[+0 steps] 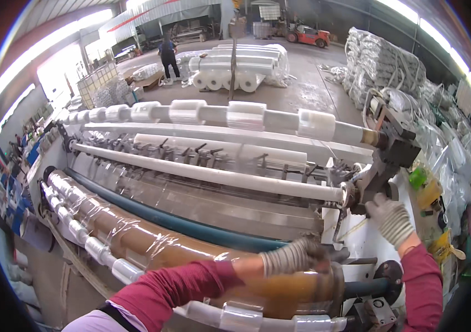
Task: Applying adhesive to machine rollers and loading plastic pipe fittings into a production machine on a factory floor.
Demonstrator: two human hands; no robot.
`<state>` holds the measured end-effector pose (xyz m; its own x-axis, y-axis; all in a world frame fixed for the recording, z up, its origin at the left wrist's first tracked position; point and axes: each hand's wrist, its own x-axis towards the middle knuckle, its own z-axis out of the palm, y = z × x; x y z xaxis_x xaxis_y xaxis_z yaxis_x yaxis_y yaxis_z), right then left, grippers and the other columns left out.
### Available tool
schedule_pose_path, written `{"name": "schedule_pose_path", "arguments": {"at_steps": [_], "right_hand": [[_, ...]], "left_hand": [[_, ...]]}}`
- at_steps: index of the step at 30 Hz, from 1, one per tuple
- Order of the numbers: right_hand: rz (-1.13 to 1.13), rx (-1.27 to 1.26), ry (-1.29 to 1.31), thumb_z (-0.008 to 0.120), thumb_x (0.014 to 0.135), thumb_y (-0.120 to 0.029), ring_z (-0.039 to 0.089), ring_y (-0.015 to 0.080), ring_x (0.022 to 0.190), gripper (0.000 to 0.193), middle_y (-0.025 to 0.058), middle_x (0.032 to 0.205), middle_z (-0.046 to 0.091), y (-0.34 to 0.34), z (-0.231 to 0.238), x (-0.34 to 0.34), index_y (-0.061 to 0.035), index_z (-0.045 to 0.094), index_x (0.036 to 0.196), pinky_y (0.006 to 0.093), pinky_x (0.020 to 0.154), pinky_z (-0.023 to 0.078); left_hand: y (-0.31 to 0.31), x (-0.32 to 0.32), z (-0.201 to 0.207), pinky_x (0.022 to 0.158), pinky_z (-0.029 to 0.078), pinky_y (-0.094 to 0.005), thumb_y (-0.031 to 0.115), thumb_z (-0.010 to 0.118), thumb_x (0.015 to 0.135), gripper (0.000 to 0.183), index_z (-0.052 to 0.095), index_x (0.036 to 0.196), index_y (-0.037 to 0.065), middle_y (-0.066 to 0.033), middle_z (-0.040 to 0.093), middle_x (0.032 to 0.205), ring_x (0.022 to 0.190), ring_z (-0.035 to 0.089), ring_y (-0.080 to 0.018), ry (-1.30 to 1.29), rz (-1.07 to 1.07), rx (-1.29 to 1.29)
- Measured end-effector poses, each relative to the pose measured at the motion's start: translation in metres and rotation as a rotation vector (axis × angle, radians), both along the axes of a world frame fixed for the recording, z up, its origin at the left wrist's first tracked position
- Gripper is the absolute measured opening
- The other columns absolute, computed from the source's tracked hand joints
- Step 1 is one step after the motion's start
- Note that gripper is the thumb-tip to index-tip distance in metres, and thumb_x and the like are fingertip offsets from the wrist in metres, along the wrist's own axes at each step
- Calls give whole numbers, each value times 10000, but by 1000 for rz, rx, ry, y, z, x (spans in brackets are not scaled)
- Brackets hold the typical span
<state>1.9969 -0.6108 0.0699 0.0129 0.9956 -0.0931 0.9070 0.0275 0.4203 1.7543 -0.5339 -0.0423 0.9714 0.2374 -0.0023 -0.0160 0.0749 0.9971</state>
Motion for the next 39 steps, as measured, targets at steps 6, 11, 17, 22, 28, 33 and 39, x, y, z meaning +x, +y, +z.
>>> {"name": "schedule_pose_path", "arguments": {"at_steps": [6, 11, 17, 22, 28, 33, 39], "right_hand": [[123, 570, 108, 498, 808, -7, 580, 359, 818, 240, 165, 888, 527, -15, 46, -52, -58, 581, 1027, 438, 699, 481], [421, 702, 434, 512, 824, -12, 569, 334, 834, 140, 142, 866, 556, 51, 31, -212, -73, 577, 932, 426, 712, 473], [673, 654, 1150, 655, 732, 32, 543, 272, 776, 126, 99, 827, 542, 55, 33, -518, -31, 614, 834, 370, 720, 450], [686, 468, 1294, 678, 740, -10, 553, 191, 691, 105, 63, 749, 557, 49, -6, -742, -39, 672, 841, 321, 631, 438], [270, -45, 1829, 704, 818, -109, 459, 33, 605, 150, -46, 708, 570, 72, -71, -959, -26, 669, 938, 203, 536, 387], [37, -443, 2016, 683, 828, -98, 513, 48, 528, 248, -9, 710, 597, 128, -82, -1098, -10, 618, 1050, 202, 460, 403], [123, -496, 2120, 658, 833, -77, 519, 72, 521, 257, 8, 730, 592, 234, -91, -1272, -4, 600, 1072, 208, 467, 417]], "left_hand": [[-102, -64, -17, 616, 425, -293, 184, 609, 796, 114, 589, 832, 77, -73, 560, 661, 621, 515, -173, 244, 71, -379], [-148, -167, -12, 834, 490, -402, 170, 605, 803, 176, 593, 952, 76, -129, 647, 901, 875, 611, -309, 285, -96, 753], [-200, -434, -29, 846, 468, -347, 236, 596, 776, 68, 638, 773, 182, -95, 659, 904, 802, 644, -305, -48, -72, 968], [-209, -721, -10, 699, 501, -419, 114, 628, 749, 123, 586, 864, 114, -91, 632, 773, 757, 608, -329, 344, 423, 875], [-224, -940, 20, 713, 498, -415, 161, 629, 826, 91, 612, 908, 127, -102, 642, 781, 778, 617, -327, 782, 772, 763], [-185, -1065, 22, 739, 495, -417, 206, 604, 858, 166, 627, 971, 86, -134, 634, 802, 807, 612, -341, 713, 921, 687], [-119, -1239, 13, 757, 505, -388, 183, 602, 846, 175, 636, 968, 62, -137, 648, 843, 811, 625, -322, 852, 1131, 707]]}}
